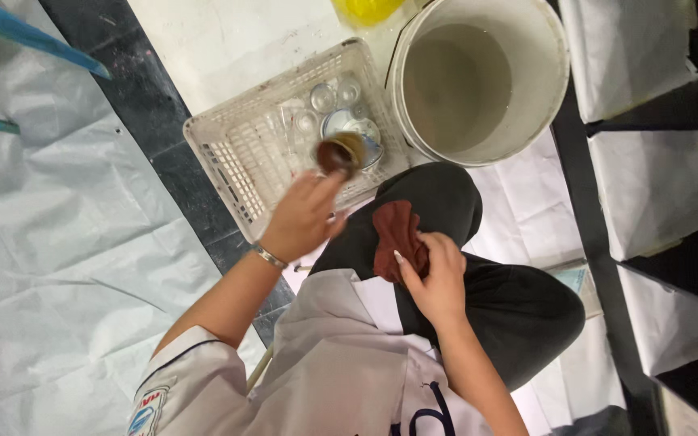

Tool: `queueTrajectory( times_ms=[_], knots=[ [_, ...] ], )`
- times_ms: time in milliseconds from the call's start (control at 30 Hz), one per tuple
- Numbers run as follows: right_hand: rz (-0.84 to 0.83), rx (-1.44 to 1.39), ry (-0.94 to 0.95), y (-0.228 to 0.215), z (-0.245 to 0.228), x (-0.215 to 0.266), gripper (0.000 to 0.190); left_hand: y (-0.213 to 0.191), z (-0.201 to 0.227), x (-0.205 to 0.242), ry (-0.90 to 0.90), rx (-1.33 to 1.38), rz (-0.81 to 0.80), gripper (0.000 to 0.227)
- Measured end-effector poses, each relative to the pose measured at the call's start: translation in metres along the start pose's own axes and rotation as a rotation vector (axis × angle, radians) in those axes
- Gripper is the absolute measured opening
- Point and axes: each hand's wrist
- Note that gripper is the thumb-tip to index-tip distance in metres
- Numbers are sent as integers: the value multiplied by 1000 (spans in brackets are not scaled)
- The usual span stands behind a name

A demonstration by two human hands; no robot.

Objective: The person sits on the floor and wipes a clear glass, a striped mug, and a white mug with a red cloth. After wiping each item, the person places it on a nearby shelf. The person then washes a small brown cup in a bucket of water.

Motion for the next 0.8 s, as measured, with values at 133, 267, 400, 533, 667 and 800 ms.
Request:
queueTrajectory(
  times_ms=[133, 267, 400, 533, 667, 800],
  knots=[
    [87, 129, -27, -4, -3, 13, 60, -36, 71, -9, 201, 446, -25, 43],
    [-144, 168, 208, -11, 11, 34, 41, -33, 121, -4, 216, 1142, -387, 41],
    [9, -42, 34, -23, 13, 42, 40, -3, 150, -3, 144, 1539, -639, 40],
    [110, -187, -82, -39, 8, 46, 32, 31, 175, 6, -21, 2154, -828, 31],
    [130, -276, 32, -47, 9, 50, 33, 42, 189, 19, -87, 2326, -821, 28],
    [11, -123, 201, -67, 12, 59, 27, 40, 198, 19, -79, 2332, -836, 31]
  ],
)
Point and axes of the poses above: each hand's wrist, its own x-axis away from the middle knuckle, its own y-axis out of the palm, z = x × y, and after that the axes turned 12 degrees about -y, right-handed
